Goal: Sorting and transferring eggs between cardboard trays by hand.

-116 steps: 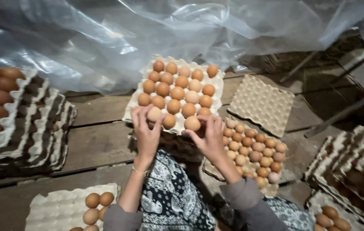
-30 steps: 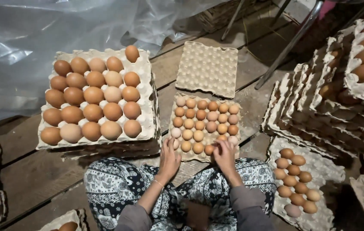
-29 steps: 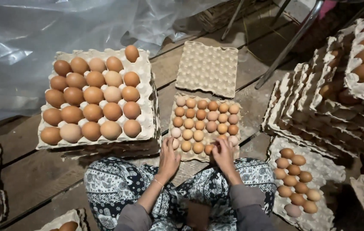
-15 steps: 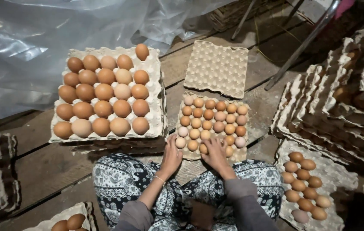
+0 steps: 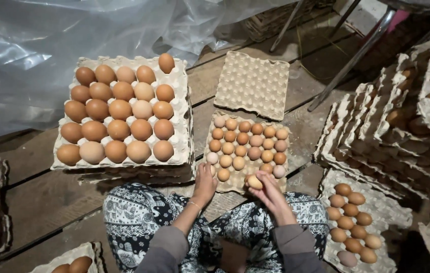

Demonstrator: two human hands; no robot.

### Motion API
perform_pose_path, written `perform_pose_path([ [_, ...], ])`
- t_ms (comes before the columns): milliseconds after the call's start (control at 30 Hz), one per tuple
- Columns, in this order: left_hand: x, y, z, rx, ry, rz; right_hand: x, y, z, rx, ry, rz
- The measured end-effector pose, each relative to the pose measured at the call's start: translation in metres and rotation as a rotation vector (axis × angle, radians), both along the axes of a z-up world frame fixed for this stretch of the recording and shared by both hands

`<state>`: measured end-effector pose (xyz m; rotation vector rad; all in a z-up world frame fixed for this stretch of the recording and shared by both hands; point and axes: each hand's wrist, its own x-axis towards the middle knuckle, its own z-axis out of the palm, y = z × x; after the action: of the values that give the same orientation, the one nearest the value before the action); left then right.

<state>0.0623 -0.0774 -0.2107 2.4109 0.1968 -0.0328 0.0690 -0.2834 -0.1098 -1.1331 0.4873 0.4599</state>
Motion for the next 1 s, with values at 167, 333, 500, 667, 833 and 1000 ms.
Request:
perform_pose_path([
  [167,0.003,0.006,0.0,0.053,-0.08,-0.011,0.018,0.007,-0.038,0.017,0.063,-0.011],
  [333,-0.011,-0.001,0.064,-0.117,-0.075,-0.093,0.027,0.017,-0.046,-0.095,0.056,0.043],
  [500,-0.021,-0.017,0.087,-0.547,-0.089,-0.032,0.046,0.025,-0.06,0.112,0.195,-0.202],
  [667,-0.034,0.008,0.153,-0.958,0.164,-0.137,0.069,0.052,-0.026,0.314,-0.01,-0.17],
  [833,-0.047,0.057,0.214,-1.35,0.132,-0.191,0.096,0.132,0.093,0.064,-0.462,0.049],
  [1000,-0.056,0.103,0.244,-1.278,-0.03,0.007,0.15,0.219,0.145,-0.481,-1.18,0.182],
])
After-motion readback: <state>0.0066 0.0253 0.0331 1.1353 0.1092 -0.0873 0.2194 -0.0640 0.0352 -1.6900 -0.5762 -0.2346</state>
